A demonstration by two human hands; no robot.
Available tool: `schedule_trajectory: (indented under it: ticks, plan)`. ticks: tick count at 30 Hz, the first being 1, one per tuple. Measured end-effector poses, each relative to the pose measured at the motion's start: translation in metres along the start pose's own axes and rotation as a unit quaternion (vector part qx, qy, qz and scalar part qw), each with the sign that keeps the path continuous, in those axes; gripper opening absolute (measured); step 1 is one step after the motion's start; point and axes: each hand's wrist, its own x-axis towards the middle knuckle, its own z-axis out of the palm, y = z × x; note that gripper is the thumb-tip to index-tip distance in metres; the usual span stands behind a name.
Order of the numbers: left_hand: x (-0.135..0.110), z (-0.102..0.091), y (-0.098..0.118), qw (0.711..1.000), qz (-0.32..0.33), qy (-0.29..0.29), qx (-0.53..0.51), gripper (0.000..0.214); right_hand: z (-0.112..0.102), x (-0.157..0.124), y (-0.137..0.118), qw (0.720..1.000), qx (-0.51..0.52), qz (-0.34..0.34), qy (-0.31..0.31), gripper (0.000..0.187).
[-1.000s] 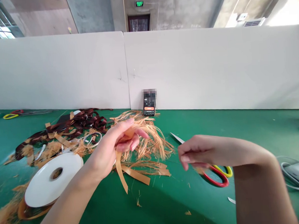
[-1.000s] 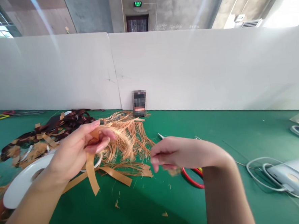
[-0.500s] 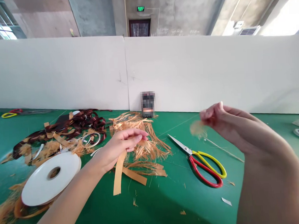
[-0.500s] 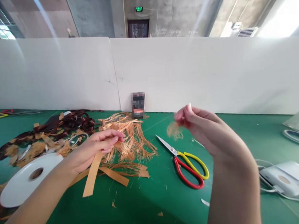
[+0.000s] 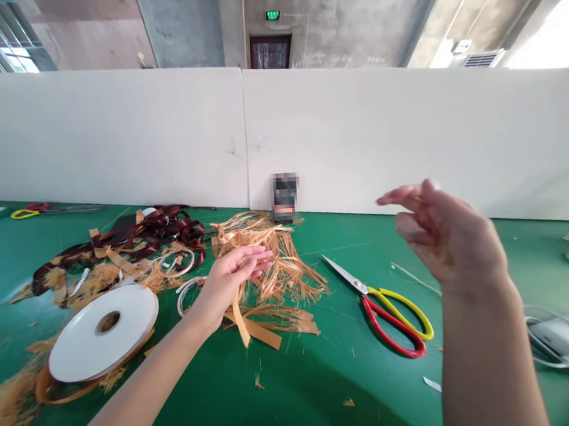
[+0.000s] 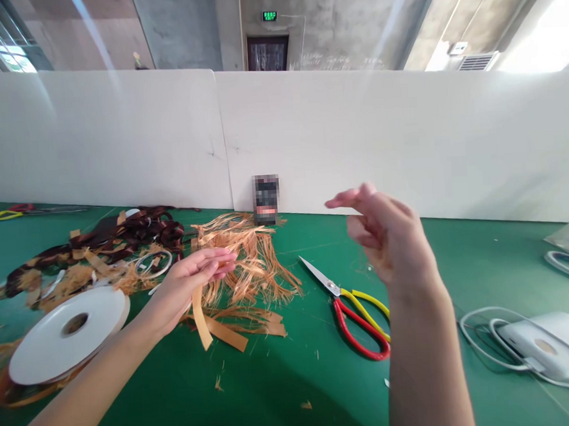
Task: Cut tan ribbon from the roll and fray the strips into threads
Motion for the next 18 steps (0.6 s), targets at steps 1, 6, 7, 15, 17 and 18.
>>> schedule_trajectory:
  ticks: [1, 6, 7, 15, 17, 18]
  plan:
    - [0.0, 0.0, 0.001, 1.0, 0.008, 0.007, 0.001, 0.026, 0.001, -0.002, 0.001, 0.994, -0.1, -0.01, -0.032, 0.021]
    - [0.0, -0.002, 0.007, 0.999, 0.024, 0.031, 0.014, 0.027, 0.007, -0.006, 0.013, 0.848, -0.524, 0.004, -0.082, 0.044]
    - [0.0, -0.002, 0.007, 0.999, 0.021, 0.031, 0.021, 0.026, 0.008, -0.005, 0.014, 0.829, -0.555, 0.01, -0.07, 0.032]
    - [0.0, 0.003, -0.002, 0.999, -0.006, 0.049, 0.016, 0.022, 0.007, -0.004, -0.003, 0.98, -0.174, 0.093, -0.029, 0.036]
    - [0.0, 0.006, -0.002, 0.999, -0.011, 0.047, 0.013, 0.022, 0.007, -0.002, -0.006, 0.992, -0.061, 0.108, -0.034, 0.033]
    - [0.0, 0.007, -0.002, 0.999, -0.012, 0.045, 0.012, 0.022, 0.007, -0.002, -0.005, 0.995, -0.021, 0.098, -0.025, 0.03]
